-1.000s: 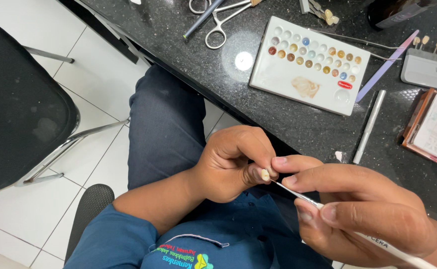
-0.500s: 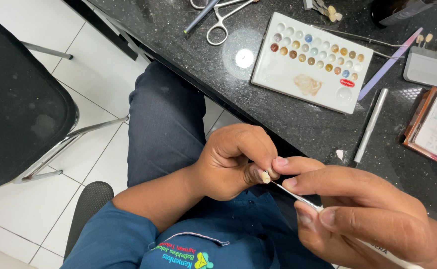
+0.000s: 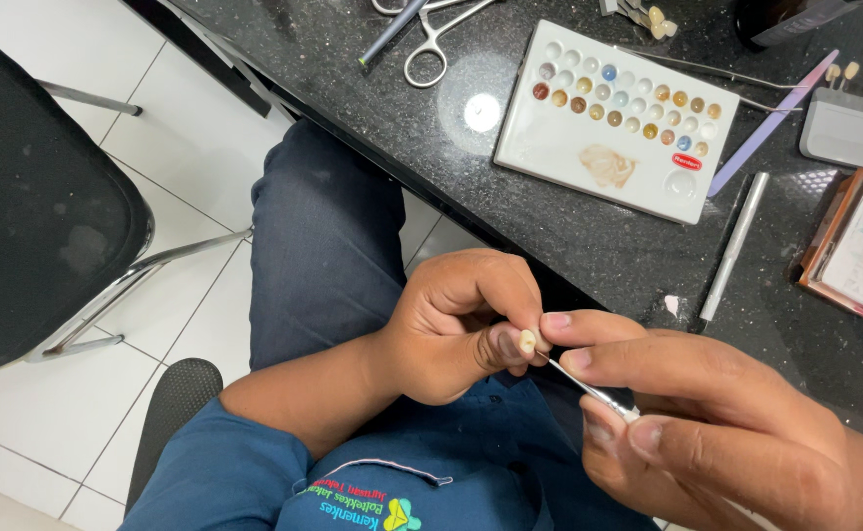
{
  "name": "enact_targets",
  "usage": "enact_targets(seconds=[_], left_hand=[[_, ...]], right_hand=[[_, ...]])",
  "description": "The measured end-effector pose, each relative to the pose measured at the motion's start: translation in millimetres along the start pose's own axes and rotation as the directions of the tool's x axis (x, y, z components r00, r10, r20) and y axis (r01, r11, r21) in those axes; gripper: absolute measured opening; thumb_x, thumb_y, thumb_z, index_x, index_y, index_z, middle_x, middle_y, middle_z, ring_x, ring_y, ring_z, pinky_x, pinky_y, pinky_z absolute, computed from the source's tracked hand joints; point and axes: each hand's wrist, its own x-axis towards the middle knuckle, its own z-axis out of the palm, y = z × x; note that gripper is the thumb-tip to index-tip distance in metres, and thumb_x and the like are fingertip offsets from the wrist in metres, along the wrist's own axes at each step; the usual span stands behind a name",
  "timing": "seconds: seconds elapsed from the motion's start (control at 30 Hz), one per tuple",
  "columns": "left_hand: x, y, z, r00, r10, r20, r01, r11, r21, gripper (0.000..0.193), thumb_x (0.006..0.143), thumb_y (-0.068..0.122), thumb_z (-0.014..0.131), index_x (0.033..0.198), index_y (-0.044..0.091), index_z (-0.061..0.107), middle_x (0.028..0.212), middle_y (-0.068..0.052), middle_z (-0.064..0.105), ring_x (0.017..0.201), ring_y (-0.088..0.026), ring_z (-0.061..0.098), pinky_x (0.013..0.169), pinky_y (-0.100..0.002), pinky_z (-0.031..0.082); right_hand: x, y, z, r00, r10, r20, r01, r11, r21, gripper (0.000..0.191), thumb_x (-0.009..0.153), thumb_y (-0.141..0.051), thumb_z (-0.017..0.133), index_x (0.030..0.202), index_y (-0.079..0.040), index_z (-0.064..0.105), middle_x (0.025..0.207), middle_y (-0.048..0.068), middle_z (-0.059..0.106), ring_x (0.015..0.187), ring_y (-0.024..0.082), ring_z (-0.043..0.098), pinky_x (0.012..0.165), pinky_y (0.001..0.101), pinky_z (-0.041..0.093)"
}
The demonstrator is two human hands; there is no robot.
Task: The person holds a small tooth-shaped object and repeatedly applies material with a fine brush, wiping the surface with a tissue between applications. The person dips the brush into a palette of colored materials and continues to refine the object's surface.
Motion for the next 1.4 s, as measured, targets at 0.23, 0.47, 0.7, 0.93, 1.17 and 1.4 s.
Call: enact_targets(seconds=[0.23, 0.47, 0.7, 0.93, 1.17, 1.4], left_hand=[[1, 0, 0, 1.000, 0.004, 0.007, -0.004, 1.000, 0.007, 0.018, 0.111, 0.022, 0.069, 0.108, 0.004, 0.064, 0.093, -0.005, 0.066, 0.074, -0.008, 0.062, 0.067, -0.020, 0.053], [1, 1, 0, 1.000, 0.003, 0.004, -0.003, 1.000, 0.024, 0.019, 0.111, 0.022, 0.069, 0.107, 0.004, 0.064, 0.092, -0.005, 0.066, 0.074, -0.008, 0.062, 0.066, -0.020, 0.052], [1, 1, 0, 1.000, -0.001, 0.003, 0.001, 1.000, 0.006, 0.018, 0.111, 0.020, 0.069, 0.107, 0.004, 0.064, 0.092, -0.005, 0.065, 0.074, -0.008, 0.062, 0.066, -0.020, 0.052], [0, 0, 1, 1.000, -0.013, 0.001, 0.013, 1.000, -0.028, 0.019, 0.110, 0.020, 0.070, 0.104, 0.003, 0.064, 0.093, -0.005, 0.065, 0.074, -0.008, 0.061, 0.067, -0.020, 0.052], [1, 1, 1, 1.000, -0.009, 0.007, 0.010, 1.000, -0.025, 0.017, 0.110, 0.020, 0.069, 0.108, 0.004, 0.064, 0.093, -0.005, 0.065, 0.075, -0.007, 0.061, 0.067, -0.020, 0.052], [1, 0, 2, 1.000, -0.015, 0.005, 0.015, 0.999, -0.048, 0.017, 0.110, 0.019, 0.069, 0.108, 0.003, 0.064, 0.093, -0.005, 0.065, 0.075, -0.007, 0.061, 0.067, -0.020, 0.052]], right_hand=[[-1, 5, -4, 0.998, -0.041, 0.047, 0.042, 0.999, -0.031, 0.046, 0.084, -0.002, 0.078, 0.118, -0.006, 0.047, 0.128, 0.022, 0.058, 0.126, 0.049, 0.064, 0.098, 0.0501, 0.057], [0, 4, -6, 0.997, -0.035, 0.069, 0.036, 0.999, -0.011, 0.050, 0.082, -0.003, 0.079, 0.121, -0.005, 0.048, 0.130, 0.024, 0.058, 0.127, 0.049, 0.063, 0.099, 0.0512, 0.056], [0, 3, -1, 1.000, -0.024, 0.019, 0.024, 1.000, -0.013, 0.047, 0.082, 0.000, 0.079, 0.117, -0.005, 0.048, 0.128, 0.026, 0.059, 0.125, 0.049, 0.065, 0.097, 0.0509, 0.058], [0, 2, 4, 0.998, -0.035, -0.049, 0.034, 0.999, -0.020, 0.044, 0.083, 0.002, 0.077, 0.113, -0.003, 0.046, 0.125, 0.026, 0.059, 0.121, 0.047, 0.067, 0.096, 0.0509, 0.058], [-2, 1, 1, 1.000, -0.006, -0.021, 0.006, 1.000, -0.001, 0.044, 0.081, 0.000, 0.079, 0.112, -0.003, 0.049, 0.126, 0.026, 0.059, 0.123, 0.048, 0.066, 0.095, 0.0485, 0.059], [-3, 3, -2, 1.000, -0.017, 0.021, 0.017, 1.000, 0.004, 0.043, 0.080, -0.003, 0.081, 0.111, -0.003, 0.051, 0.127, 0.026, 0.058, 0.125, 0.050, 0.064, 0.096, 0.0489, 0.058]])
